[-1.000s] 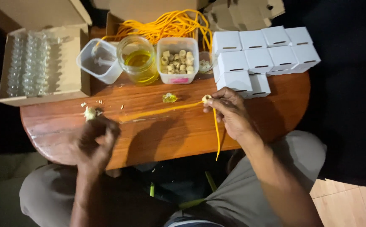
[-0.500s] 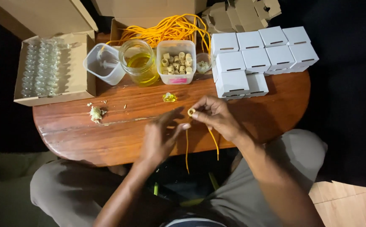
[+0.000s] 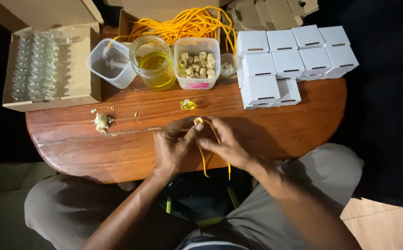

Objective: Assembling a perfume bottle by threading a cord through a wooden cap and packaging it into a hand-folded cardboard box.

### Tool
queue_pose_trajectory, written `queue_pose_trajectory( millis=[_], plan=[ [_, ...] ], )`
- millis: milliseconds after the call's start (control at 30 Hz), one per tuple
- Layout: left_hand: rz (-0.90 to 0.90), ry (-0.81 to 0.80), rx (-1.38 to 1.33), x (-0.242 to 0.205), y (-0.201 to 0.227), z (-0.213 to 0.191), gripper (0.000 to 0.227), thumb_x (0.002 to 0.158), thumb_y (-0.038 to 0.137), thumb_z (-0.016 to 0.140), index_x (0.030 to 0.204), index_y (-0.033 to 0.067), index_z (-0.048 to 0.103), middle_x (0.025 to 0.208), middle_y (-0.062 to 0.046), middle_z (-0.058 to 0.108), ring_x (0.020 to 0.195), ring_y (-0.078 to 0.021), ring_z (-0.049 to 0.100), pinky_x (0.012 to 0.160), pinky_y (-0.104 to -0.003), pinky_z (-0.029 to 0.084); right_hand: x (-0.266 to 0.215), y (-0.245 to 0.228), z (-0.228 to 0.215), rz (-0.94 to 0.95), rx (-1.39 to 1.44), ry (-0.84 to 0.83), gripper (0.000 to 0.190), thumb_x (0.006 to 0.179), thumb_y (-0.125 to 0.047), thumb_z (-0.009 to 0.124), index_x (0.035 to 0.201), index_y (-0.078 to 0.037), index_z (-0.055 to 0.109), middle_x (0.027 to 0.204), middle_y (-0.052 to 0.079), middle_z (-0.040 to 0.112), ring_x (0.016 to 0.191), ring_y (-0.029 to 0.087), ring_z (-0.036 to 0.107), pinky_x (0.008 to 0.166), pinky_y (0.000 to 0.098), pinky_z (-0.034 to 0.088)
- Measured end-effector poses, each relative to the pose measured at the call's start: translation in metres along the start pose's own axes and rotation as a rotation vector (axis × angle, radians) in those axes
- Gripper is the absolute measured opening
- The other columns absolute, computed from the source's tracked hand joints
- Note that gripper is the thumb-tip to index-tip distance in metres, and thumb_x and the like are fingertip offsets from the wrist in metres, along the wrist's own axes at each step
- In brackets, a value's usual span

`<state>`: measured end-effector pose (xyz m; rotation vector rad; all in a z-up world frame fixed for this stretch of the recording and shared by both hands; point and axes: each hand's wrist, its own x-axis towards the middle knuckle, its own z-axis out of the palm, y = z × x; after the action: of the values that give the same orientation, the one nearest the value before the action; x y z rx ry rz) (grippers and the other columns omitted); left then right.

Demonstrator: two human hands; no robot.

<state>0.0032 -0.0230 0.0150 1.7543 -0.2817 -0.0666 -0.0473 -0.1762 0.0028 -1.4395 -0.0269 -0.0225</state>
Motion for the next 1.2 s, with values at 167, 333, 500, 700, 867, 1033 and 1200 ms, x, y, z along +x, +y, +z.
queue_pose_trajectory(
  millis=[167,333,500,700,867,1033,1200],
  plan=[
    [0.015,0.063,-0.023,-0.003,0.006,-0.015,0.016,0.083,0.018,0.087,0.096,0.0092,0.083,0.075,-0.012,0.079,0.072,-0.0212,0.078,0.062,-0.033,0.061,-0.006,-0.007,0.006,0.317,0.184,0.022,0.014,0.102,-0.017,0.062,0.106,-0.005,0.060,0.069,0.003,0.054,0.058,0.008,0.052,0.046,0.0206,0.049],
    [0.058,0.142,-0.058,0.012,0.008,-0.042,0.020,0.084,0.011,0.088,0.100,0.0021,0.080,0.078,-0.015,0.077,0.070,-0.0190,0.075,0.063,-0.035,0.063,0.001,-0.039,0.005,0.276,0.176,-0.060,0.027,0.108,-0.026,0.051,0.100,-0.002,0.062,0.063,-0.004,0.042,0.054,0.001,0.037,0.041,0.0119,0.029],
    [0.024,0.201,-0.096,0.021,0.013,-0.055,0.016,0.086,0.005,0.085,0.100,0.0000,0.079,0.077,-0.016,0.076,0.070,-0.0159,0.071,0.063,-0.032,0.063,-0.002,-0.032,0.003,0.293,0.120,-0.073,0.039,0.108,-0.032,0.049,0.104,0.003,0.064,0.064,-0.006,0.038,0.056,0.000,0.035,0.043,0.0118,0.027],
    [0.027,0.185,-0.121,0.034,0.004,-0.070,0.012,0.090,0.004,0.082,0.099,-0.0022,0.077,0.072,-0.017,0.073,0.063,-0.0190,0.072,0.059,-0.033,0.063,0.001,-0.050,0.001,0.100,-0.322,-0.178,0.036,0.103,-0.035,0.055,0.098,-0.003,0.072,0.055,0.001,0.044,0.052,0.008,0.039,0.048,0.0220,0.036],
    [0.011,0.176,-0.102,0.027,0.006,-0.065,0.013,0.090,0.006,0.081,0.100,-0.0014,0.077,0.071,-0.016,0.074,0.060,-0.0203,0.073,0.059,-0.035,0.064,0.002,-0.082,-0.002,0.036,-0.721,-0.188,0.026,0.103,-0.027,0.061,0.097,-0.005,0.073,0.051,0.011,0.051,0.047,0.020,0.046,0.049,0.0308,0.044],
    [-0.020,-0.036,-0.099,0.003,-0.014,-0.029,0.013,0.090,0.014,0.078,0.097,0.0038,0.080,0.072,-0.018,0.075,0.066,-0.0186,0.070,0.057,-0.038,0.056,0.007,-0.081,-0.021,-0.101,-0.846,-0.152,0.048,0.095,-0.020,0.069,0.140,-0.009,0.061,0.123,0.020,0.071,0.108,0.040,0.070,0.090,0.0525,0.055],
    [-0.079,-0.080,-0.333,-0.006,0.002,-0.014,0.015,0.089,0.011,0.077,0.095,-0.0034,0.079,0.068,-0.017,0.075,0.064,-0.0123,0.062,0.057,-0.033,0.056,0.012,-0.074,0.001,-0.177,-0.835,-0.163,0.056,0.087,-0.013,0.077,0.140,-0.006,0.061,0.128,0.019,0.068,0.113,0.040,0.068,0.095,0.0509,0.054]
  ],
)
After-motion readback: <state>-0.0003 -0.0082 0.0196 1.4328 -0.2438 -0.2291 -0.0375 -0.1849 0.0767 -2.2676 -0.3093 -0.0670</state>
